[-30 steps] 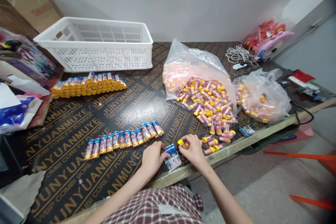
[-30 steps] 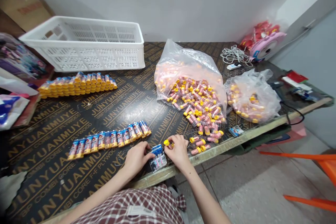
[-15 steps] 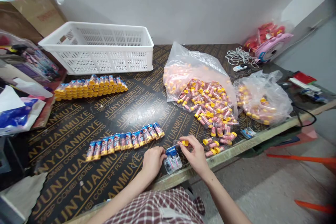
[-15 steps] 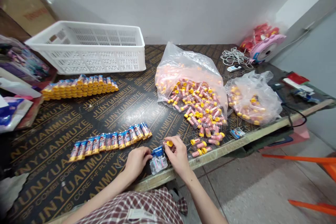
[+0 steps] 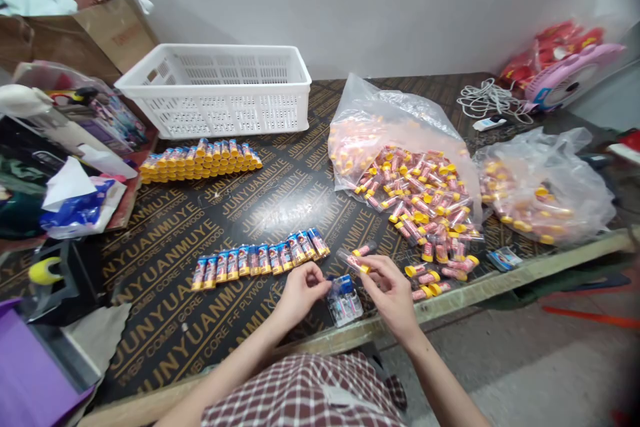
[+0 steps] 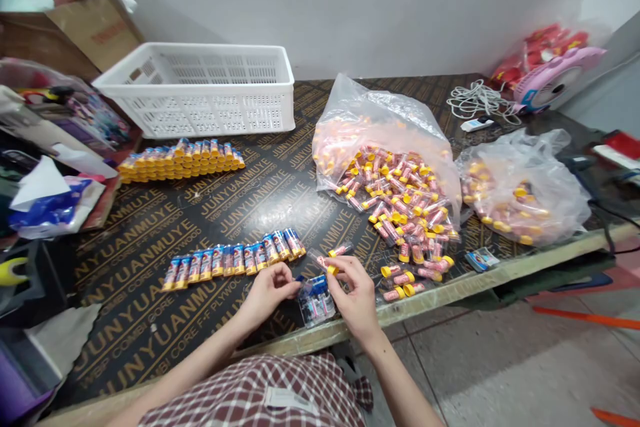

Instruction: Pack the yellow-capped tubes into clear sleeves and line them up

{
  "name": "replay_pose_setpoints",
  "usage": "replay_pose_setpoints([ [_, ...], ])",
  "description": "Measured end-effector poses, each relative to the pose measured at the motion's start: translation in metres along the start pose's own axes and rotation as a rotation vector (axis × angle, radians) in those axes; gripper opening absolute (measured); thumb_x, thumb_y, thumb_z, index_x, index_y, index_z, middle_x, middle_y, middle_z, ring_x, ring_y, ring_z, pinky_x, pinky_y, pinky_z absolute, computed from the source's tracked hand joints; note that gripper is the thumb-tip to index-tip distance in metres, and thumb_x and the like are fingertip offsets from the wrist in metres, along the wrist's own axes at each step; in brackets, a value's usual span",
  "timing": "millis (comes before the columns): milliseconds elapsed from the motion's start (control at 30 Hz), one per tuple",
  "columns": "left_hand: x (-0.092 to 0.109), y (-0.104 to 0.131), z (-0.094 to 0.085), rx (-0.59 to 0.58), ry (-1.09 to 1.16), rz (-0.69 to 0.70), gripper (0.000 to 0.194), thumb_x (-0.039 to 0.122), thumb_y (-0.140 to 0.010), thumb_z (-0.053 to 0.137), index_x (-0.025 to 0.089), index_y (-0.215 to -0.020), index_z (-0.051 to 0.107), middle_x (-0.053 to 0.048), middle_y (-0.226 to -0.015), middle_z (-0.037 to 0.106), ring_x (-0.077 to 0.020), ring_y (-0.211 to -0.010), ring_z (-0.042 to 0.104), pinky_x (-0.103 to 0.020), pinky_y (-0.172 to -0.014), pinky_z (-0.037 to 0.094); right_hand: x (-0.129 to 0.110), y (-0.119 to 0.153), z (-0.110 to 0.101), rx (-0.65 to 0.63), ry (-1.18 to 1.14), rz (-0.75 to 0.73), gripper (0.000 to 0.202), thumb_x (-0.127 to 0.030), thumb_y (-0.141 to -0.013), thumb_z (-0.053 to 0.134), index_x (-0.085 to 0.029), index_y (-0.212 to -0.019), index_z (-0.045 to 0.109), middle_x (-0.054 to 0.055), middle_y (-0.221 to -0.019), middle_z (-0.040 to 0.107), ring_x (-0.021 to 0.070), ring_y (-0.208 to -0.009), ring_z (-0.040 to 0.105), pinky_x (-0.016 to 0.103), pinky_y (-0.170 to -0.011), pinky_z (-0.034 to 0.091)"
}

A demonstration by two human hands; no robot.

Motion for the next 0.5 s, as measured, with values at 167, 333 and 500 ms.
replay_pose_setpoints([
  [167,0.008,-0.006,-0.028,0.129,0.39,-0.075,0.034,0.015,-0.053,0.075,0.017,-0.075,0.05,0.006,-0.052,0.059,-0.009,-0.046,0.054,-0.021,-0.053,0.044,-0.006,0.005,0.001,0.066,-0.112,-0.005,0.024,-0.023,-0.083,0.059,-0.024,-0.107,0.064,0.007,-0.109,0.06,0.0185,-0.097,0.061,0.03,-0.08,0.054],
  [333,0.012,-0.01,-0.045,0.257,0.605,-0.116,0.036,0.015,-0.049,0.08,0.012,-0.077,0.058,0.001,-0.06,0.065,-0.0082,-0.05,0.059,-0.019,-0.054,0.048,-0.016,0.009,0.009,0.071,-0.077,-0.09,0.026,-0.02,-0.083,0.058,-0.023,-0.108,0.064,0.008,-0.109,0.061,0.0197,-0.099,0.06,0.032,-0.082,0.054],
  [500,0.016,-0.009,-0.05,0.306,0.665,-0.125,0.045,0.016,-0.054,0.082,0.011,-0.092,0.059,-0.001,-0.061,0.068,-0.0116,-0.053,0.064,-0.021,-0.055,0.052,-0.021,0.011,0.012,0.083,-0.005,-0.152,0.028,-0.017,-0.083,0.058,-0.023,-0.109,0.063,0.008,-0.108,0.062,0.0206,-0.103,0.059,0.037,-0.088,0.051],
])
Point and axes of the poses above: each hand's wrist, its own y-axis away from the middle knuckle, its own z-axis out of the palm, x = y × z, the point moved 10 cm from there along -y, towards the middle knuckle
